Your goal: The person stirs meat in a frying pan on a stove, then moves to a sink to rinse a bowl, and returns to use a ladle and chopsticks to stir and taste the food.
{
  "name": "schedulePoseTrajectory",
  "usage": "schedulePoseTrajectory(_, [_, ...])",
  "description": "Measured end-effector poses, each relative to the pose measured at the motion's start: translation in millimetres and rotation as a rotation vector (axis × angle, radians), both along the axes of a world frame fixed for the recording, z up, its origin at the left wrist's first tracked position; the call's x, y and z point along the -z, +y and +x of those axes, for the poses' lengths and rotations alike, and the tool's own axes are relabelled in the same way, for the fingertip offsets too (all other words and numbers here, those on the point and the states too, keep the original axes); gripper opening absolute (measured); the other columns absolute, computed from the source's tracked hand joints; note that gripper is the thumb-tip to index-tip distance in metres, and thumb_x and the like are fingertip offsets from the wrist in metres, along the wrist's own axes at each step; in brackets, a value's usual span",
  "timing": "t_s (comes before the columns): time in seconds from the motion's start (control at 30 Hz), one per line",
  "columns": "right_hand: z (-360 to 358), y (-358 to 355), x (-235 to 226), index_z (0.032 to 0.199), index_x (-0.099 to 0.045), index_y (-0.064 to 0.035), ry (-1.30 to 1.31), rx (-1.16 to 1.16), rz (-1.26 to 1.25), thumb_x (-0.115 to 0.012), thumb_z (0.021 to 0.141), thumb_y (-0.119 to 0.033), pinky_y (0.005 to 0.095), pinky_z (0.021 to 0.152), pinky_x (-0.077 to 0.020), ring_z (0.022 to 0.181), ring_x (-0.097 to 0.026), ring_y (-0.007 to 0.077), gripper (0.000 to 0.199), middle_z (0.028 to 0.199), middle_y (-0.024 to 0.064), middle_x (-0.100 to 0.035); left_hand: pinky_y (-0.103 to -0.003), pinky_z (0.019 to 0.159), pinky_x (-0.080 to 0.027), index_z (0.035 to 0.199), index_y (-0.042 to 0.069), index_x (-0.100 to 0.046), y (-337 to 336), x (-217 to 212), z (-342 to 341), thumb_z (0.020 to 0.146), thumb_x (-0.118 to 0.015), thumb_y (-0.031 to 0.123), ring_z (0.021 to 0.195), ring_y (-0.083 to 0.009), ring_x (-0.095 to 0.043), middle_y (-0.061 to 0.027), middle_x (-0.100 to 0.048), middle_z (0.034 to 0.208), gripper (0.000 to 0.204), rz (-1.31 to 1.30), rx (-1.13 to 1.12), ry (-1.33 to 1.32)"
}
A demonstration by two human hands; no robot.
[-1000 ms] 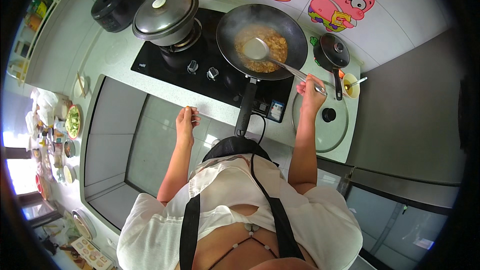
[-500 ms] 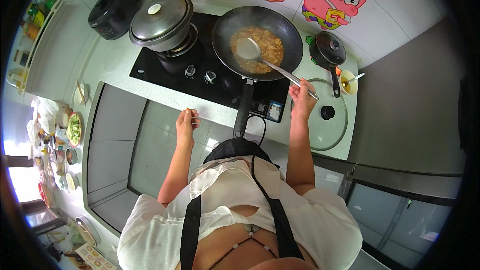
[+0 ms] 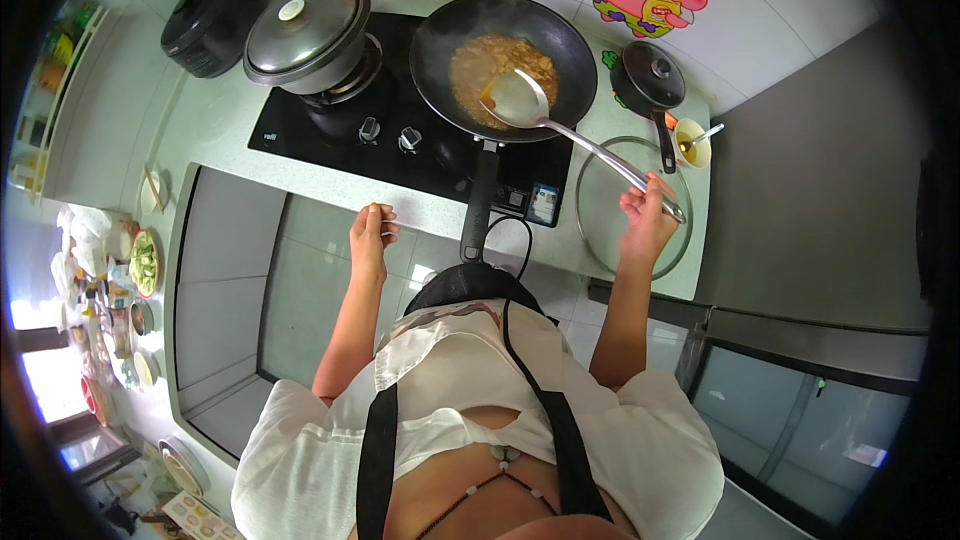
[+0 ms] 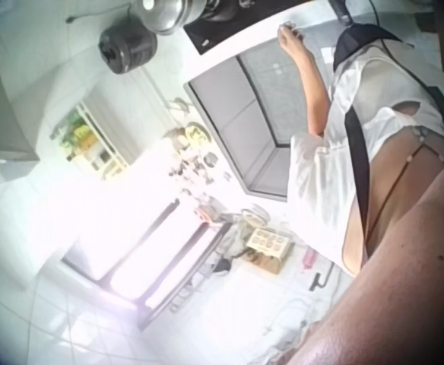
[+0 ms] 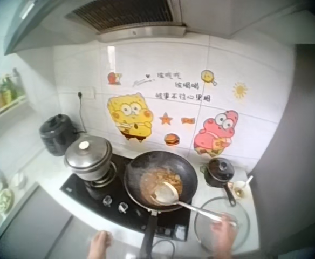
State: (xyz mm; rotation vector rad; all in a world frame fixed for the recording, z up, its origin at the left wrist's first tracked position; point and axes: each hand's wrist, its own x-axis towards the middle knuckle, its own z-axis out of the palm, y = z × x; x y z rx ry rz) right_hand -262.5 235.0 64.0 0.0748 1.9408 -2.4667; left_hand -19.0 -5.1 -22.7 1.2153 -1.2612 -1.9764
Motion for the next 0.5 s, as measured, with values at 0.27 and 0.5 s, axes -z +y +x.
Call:
schedulePoseTrajectory(0.27, [5,32,-5,0.095,-0.055,0.0013,-0.004,0.107,0.039,-0.053,0.082,-0.014,0.0224,0.046,-0.0475,0.048,-0.053,0.0116,0.02,0.065,0.0076,-0.057,-0.02,0.056,-0.038,0.085,0.01,-0.054,-6,-2,-12,0.089,-0.043,0.03,0.062,-0.007,-0.05,0.0011,-0.055,0.076,0.024,-0.025,0.039,0.002])
schedulePoseTrajectory(0.5, [8,66,-14,0.094,-0.055,0.0021,0.006,0.194,0.105,-0.055,0.081,-0.014,0.0213,0.043,-0.0463,0.045,-0.052,0.0117,0.021,0.063,0.0079,-0.057,-0.021,0.057,-0.038,0.085,0.01,-0.055,-12,0,-19,0.089,-0.044,0.03,0.062,-0.0073,-0.05,0.0015,-0.055,0.076,0.024,-0.001,0.04,0.008])
